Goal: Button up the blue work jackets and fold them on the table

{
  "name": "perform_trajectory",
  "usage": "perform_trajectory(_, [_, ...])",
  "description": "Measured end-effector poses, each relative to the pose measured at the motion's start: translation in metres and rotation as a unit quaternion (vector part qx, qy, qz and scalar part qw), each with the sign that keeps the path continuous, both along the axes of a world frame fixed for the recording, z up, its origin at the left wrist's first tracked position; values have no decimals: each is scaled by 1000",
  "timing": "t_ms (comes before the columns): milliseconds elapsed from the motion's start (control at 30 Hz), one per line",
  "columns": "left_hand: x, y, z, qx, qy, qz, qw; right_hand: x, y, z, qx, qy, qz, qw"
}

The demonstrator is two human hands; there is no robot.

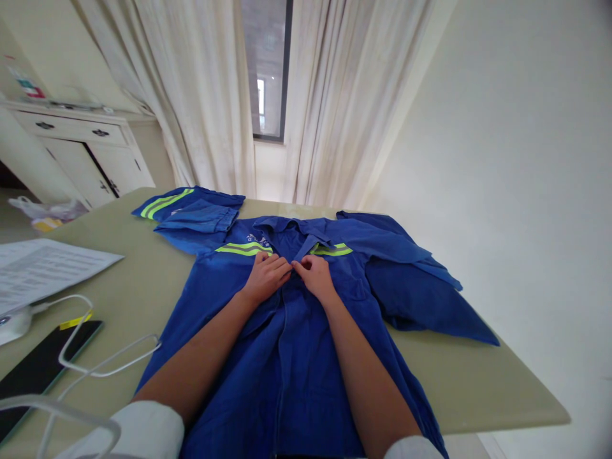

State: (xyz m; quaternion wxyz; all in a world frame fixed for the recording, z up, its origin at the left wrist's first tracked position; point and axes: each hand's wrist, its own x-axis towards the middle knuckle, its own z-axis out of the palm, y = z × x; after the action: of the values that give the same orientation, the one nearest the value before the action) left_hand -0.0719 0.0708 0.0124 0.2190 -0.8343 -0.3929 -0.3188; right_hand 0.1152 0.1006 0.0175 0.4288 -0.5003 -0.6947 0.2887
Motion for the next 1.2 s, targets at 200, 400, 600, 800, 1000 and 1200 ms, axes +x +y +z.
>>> perform_trajectory(200, [3,0,4,74,18,14,997,-18,-8,-6,-26,88,-76,993])
perform_trajectory(400, [2,1,6,78,32,2,996,-42,-8,-6,-217,397,-143,880])
perform_trajectory(600, [0,2,3,104,62,-4,993,-22,0,0,-338,371,-76,861])
perform_trajectory(800, [-4,2,-1,-23,28,-20,999,0,5,1,-378,295,-8,878])
perform_trajectory(1000, [-1,4,-4,-54,-14,8,998,3,3,1,-377,245,56,892])
perform_trajectory(1200, [0,7,-6,-98,-48,3,994,-13,0,-10,-275,260,40,925])
